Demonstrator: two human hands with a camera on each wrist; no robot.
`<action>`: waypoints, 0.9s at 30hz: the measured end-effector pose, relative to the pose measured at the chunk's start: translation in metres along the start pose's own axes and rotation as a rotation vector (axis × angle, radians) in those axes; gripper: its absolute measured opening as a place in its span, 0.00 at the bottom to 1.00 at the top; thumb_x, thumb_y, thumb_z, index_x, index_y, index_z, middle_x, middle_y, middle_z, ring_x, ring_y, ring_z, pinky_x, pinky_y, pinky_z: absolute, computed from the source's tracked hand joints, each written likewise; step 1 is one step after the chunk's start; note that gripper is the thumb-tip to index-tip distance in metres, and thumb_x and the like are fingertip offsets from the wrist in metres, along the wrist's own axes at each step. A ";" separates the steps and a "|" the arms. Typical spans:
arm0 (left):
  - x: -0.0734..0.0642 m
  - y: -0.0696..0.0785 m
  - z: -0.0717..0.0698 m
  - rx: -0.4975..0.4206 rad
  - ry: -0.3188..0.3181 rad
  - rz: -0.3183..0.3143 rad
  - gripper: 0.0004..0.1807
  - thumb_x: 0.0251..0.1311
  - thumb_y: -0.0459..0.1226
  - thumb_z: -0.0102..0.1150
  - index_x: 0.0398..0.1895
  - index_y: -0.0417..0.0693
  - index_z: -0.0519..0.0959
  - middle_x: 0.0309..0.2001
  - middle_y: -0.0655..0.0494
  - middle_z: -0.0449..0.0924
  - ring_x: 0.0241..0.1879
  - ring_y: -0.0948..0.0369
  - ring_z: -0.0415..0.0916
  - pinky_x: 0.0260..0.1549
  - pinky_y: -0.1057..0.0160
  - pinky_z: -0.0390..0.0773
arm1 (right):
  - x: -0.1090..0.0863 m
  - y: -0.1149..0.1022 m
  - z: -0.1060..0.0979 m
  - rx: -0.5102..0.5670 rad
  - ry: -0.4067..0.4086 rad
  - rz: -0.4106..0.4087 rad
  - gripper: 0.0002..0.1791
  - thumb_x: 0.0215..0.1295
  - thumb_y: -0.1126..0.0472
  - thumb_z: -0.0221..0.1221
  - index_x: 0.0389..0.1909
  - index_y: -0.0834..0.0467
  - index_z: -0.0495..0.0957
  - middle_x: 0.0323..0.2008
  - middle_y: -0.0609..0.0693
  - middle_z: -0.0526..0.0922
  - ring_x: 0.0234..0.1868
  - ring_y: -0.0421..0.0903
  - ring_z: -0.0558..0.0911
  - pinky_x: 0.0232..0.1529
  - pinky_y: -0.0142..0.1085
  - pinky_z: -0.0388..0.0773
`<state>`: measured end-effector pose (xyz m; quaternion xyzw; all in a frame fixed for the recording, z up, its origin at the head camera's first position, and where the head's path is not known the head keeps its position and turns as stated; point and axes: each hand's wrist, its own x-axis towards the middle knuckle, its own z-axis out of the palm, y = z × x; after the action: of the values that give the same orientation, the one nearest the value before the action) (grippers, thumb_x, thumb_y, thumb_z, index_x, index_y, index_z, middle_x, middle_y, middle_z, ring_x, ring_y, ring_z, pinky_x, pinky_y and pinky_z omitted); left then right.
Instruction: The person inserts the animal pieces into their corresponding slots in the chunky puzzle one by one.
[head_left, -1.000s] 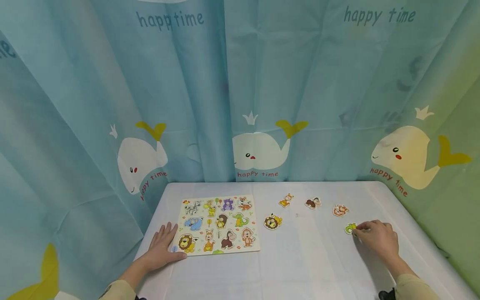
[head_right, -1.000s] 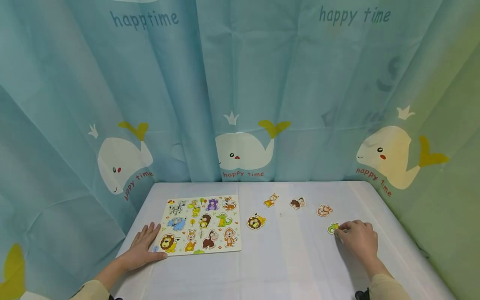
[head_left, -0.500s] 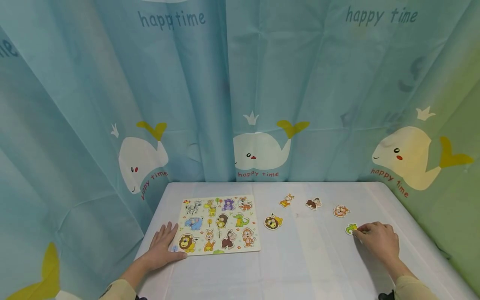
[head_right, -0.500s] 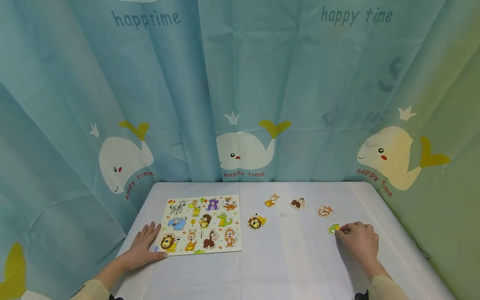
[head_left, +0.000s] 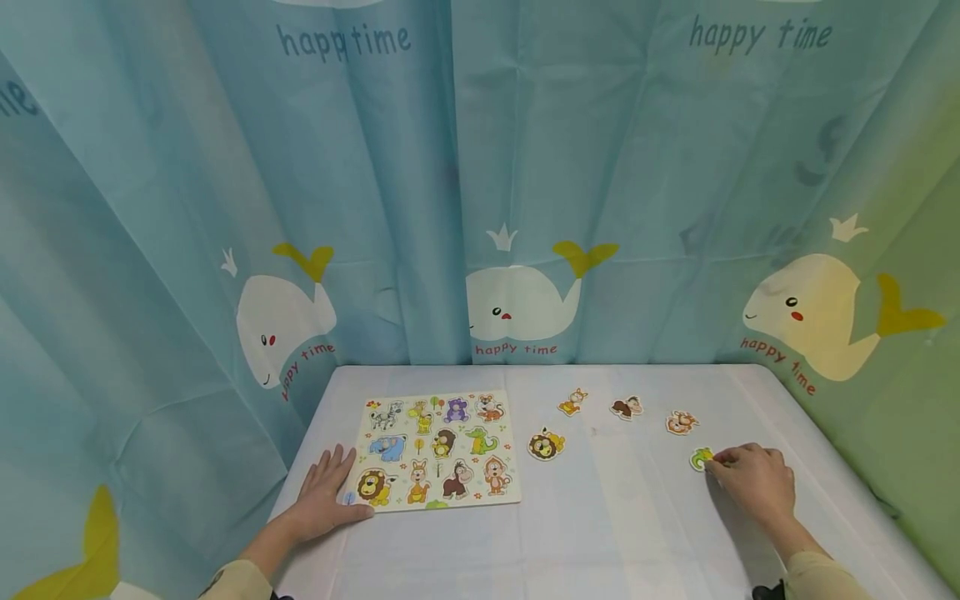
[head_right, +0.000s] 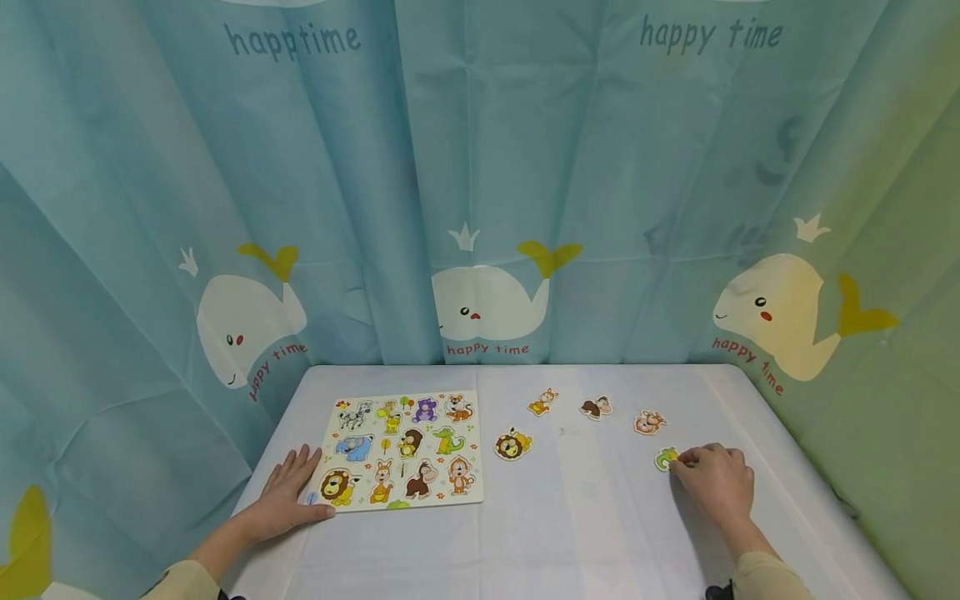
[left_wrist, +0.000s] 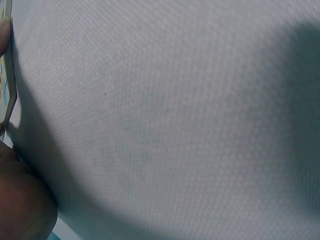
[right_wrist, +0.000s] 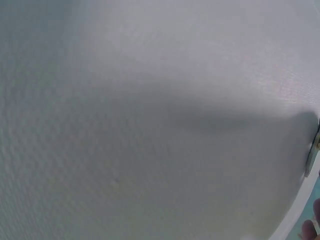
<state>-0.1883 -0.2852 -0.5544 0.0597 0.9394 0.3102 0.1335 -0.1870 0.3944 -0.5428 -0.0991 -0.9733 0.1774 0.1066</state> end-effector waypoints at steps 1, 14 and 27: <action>0.000 0.000 0.000 0.002 0.000 0.000 0.66 0.51 0.58 0.75 0.81 0.33 0.47 0.80 0.29 0.33 0.78 0.34 0.24 0.74 0.35 0.26 | 0.000 0.000 0.000 0.001 0.003 -0.002 0.12 0.60 0.55 0.68 0.32 0.62 0.87 0.42 0.67 0.82 0.49 0.73 0.71 0.43 0.66 0.67; 0.000 0.000 0.001 0.009 -0.003 -0.008 0.66 0.51 0.58 0.75 0.81 0.33 0.46 0.80 0.29 0.33 0.78 0.34 0.24 0.74 0.36 0.26 | 0.003 -0.006 0.010 0.017 0.045 -0.125 0.07 0.58 0.59 0.70 0.34 0.59 0.89 0.42 0.64 0.83 0.50 0.71 0.71 0.44 0.67 0.67; 0.000 -0.004 0.001 0.004 -0.008 0.018 0.65 0.53 0.58 0.74 0.80 0.33 0.45 0.80 0.29 0.32 0.78 0.34 0.24 0.74 0.36 0.26 | -0.001 -0.007 0.016 0.021 0.051 -0.092 0.13 0.59 0.52 0.71 0.31 0.60 0.86 0.41 0.65 0.81 0.50 0.71 0.71 0.44 0.66 0.68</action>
<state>-0.1879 -0.2879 -0.5571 0.0697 0.9388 0.3095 0.1344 -0.1911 0.3829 -0.5552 -0.0575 -0.9719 0.1801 0.1404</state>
